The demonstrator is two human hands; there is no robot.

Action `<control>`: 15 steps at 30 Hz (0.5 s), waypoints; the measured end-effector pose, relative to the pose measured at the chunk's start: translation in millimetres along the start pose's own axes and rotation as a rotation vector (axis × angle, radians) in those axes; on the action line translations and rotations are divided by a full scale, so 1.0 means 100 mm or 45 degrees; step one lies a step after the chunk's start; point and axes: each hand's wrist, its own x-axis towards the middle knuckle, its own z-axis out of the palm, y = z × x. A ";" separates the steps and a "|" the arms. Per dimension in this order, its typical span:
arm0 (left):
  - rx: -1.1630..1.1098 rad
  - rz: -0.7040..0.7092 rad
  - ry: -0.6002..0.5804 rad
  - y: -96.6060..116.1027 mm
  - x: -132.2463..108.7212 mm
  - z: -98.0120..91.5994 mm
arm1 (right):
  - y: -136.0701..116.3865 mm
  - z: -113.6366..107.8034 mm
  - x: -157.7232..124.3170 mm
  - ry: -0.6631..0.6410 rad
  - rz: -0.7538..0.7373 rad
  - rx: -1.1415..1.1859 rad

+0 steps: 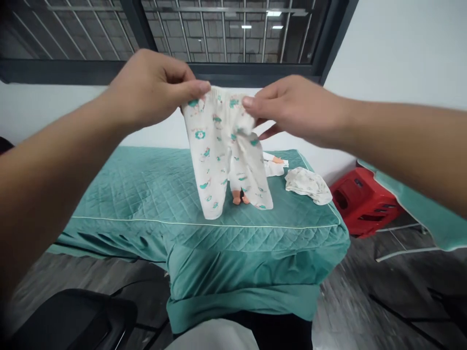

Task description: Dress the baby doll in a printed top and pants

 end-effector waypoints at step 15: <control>-0.365 -0.221 0.403 -1.45 -1.04 1.39 | 1.58 1.91 0.48 -0.234 -0.609 -0.195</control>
